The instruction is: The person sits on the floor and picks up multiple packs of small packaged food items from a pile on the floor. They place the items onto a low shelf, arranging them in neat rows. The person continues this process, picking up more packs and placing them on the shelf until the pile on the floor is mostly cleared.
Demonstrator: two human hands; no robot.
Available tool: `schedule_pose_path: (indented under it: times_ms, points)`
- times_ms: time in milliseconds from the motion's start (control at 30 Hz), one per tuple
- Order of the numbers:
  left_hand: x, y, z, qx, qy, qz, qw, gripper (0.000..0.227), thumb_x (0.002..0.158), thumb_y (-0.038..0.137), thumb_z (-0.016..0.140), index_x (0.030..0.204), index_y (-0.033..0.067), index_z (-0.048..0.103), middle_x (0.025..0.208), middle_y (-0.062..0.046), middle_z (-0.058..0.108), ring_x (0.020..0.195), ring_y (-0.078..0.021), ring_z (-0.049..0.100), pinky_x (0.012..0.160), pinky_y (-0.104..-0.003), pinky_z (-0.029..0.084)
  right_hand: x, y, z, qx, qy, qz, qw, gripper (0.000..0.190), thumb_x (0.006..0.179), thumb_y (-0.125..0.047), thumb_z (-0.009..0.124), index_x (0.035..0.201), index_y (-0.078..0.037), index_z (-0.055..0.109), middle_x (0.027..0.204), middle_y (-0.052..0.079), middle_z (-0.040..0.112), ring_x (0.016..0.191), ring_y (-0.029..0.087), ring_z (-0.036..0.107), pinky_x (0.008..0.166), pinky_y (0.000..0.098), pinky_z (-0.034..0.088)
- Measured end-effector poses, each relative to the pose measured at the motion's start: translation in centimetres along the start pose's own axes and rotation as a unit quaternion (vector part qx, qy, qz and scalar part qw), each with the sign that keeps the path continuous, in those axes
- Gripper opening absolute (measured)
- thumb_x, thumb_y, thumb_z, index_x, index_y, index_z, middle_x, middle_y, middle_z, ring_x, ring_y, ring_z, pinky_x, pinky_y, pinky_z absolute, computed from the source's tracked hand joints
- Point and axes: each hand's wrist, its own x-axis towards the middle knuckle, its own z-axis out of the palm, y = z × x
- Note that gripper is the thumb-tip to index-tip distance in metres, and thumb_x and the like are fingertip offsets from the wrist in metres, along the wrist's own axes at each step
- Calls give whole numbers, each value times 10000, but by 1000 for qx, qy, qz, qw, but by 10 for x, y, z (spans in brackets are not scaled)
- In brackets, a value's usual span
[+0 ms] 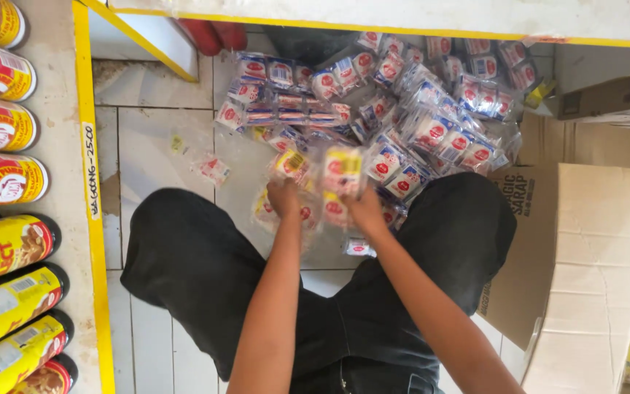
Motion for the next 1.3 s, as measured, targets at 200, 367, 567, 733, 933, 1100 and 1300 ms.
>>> schedule_pose_path:
  times_ms: [200,367,567,733,933,1100,1300]
  points:
    - [-46,67,0,50,6,-131,990,789,700,414,912,1146,-134,560,1160,-351,632,1109,-504,618,963,-510,498,-20,-59,-19,153,63,6,986,380,925,-66,683,1290,-21,586,1093,92,741,929,177,713,802,330,576]
    - [-53,86,-3,78,63,-151,983,846,623,390,959,1175,-118,568,1174,-305,656,1095,-472,649,953,-486,518,-15,-46,-32,242,45,26,969,337,956,-94,666,1270,17,618,1109,100,740,934,181,719,810,332,587]
    - [-67,76,-15,10,53,-97,994,904,670,317,952,1342,-60,481,1212,-274,657,1126,-460,642,954,-483,509,-8,-31,-47,282,54,27,957,339,950,-100,662,1268,9,617,1119,105,731,937,199,721,825,349,594]
    - [-79,92,-33,-11,61,-109,992,999,681,256,957,1428,-49,369,1300,-296,604,1197,-459,601,994,-473,486,-16,-36,-54,264,79,30,961,349,952,-116,666,1274,9,614,1135,104,731,950,195,723,836,338,589]
    - [-107,115,-66,163,51,25,985,233,1006,220,683,1109,14,720,1188,-247,704,1103,-428,670,958,-500,521,-23,-40,-49,243,112,24,963,349,951,-127,686,1259,21,614,1131,110,729,951,189,711,836,337,583]
    - [-121,128,-75,87,177,6,980,220,964,238,688,977,34,770,977,-187,736,806,-377,693,705,-488,547,-20,-46,-51,230,143,7,962,340,967,-140,679,1259,26,626,1130,107,732,951,175,700,855,326,566]
    - [-99,113,-78,-225,67,-64,970,171,988,178,618,974,8,624,959,-133,609,651,-166,617,403,-342,524,-19,-57,-50,262,117,1,958,343,966,-145,682,1264,12,615,1133,91,719,954,159,692,846,319,565]
